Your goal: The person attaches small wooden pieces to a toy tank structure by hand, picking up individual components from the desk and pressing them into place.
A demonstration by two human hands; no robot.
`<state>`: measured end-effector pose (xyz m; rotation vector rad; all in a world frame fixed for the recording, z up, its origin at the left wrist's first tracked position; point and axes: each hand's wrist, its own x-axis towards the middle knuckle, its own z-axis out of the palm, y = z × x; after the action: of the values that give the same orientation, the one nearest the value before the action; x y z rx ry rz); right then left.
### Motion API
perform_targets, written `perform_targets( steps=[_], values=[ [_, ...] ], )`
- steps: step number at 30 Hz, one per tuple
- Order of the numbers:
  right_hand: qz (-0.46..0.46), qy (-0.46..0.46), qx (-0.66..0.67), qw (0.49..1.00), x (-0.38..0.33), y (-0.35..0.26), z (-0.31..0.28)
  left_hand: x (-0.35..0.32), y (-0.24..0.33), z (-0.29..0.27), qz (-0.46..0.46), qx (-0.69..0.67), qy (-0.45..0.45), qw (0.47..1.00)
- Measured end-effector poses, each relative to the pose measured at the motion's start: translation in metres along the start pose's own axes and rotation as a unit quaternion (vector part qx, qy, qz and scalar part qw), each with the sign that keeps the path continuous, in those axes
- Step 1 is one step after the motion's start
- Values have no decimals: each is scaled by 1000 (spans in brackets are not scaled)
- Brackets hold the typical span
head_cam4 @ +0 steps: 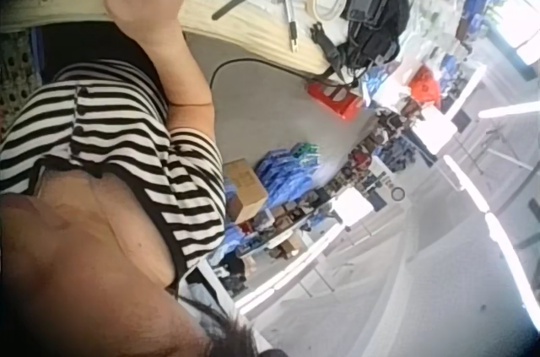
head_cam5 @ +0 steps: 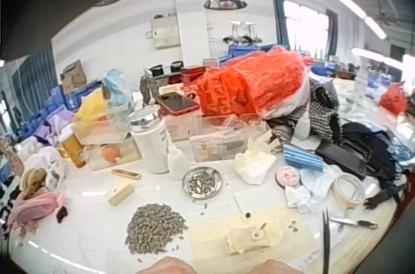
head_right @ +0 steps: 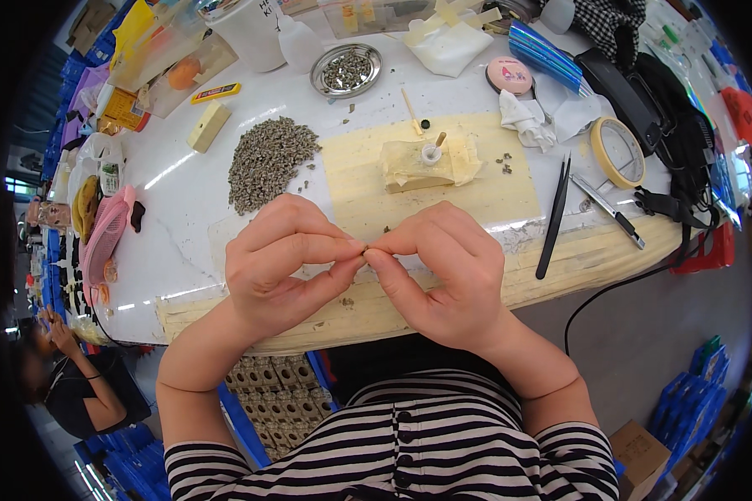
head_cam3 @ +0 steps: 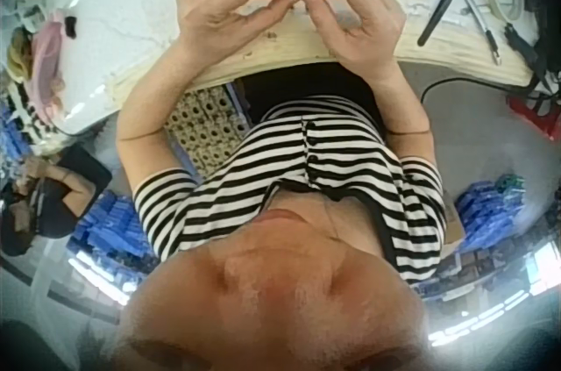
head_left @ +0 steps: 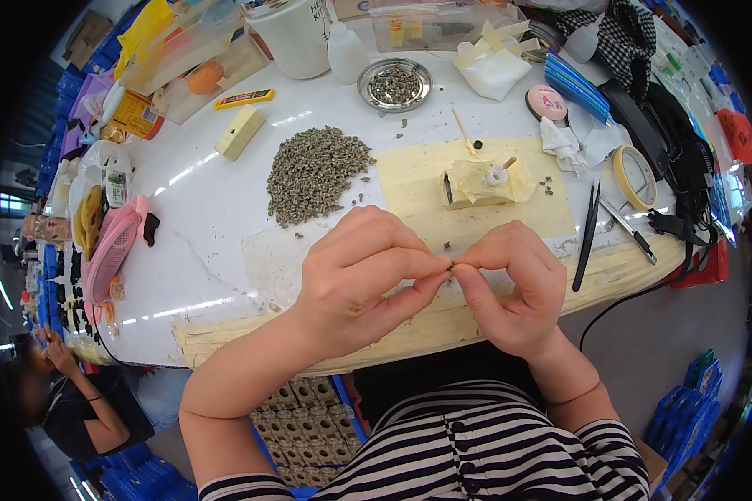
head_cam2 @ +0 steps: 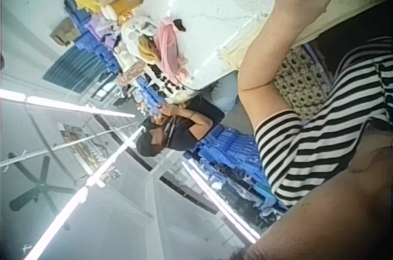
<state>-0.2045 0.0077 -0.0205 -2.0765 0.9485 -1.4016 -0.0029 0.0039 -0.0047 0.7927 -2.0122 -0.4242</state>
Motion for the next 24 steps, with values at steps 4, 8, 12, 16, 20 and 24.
perform_targets(
  steps=[4, 8, 12, 16, 20, 24],
  values=[
    [-77, 20, -96, 992, 1, -1, 5, 0, 1, 0, 4, 36, 0, 999],
    [-108, 35, -129, 985, -1, 2, 8, -1, 2, 2, 6, 60, 0, 998],
    [-80, 26, -107, 991, 0, 0, 7, -1, 1, 2, 8, 52, 1, 999],
    [40, -15, 24, 999, -1, -2, -1, 0, -1, 0, 13, 10, -2, 1000],
    [124, -49, 124, 983, -2, 0, -5, 1, -1, -1, 14, -20, -5, 1000],
    [168, -62, 184, 966, -3, 2, -5, 2, 0, -2, 4, -37, -13, 999]
  ],
)
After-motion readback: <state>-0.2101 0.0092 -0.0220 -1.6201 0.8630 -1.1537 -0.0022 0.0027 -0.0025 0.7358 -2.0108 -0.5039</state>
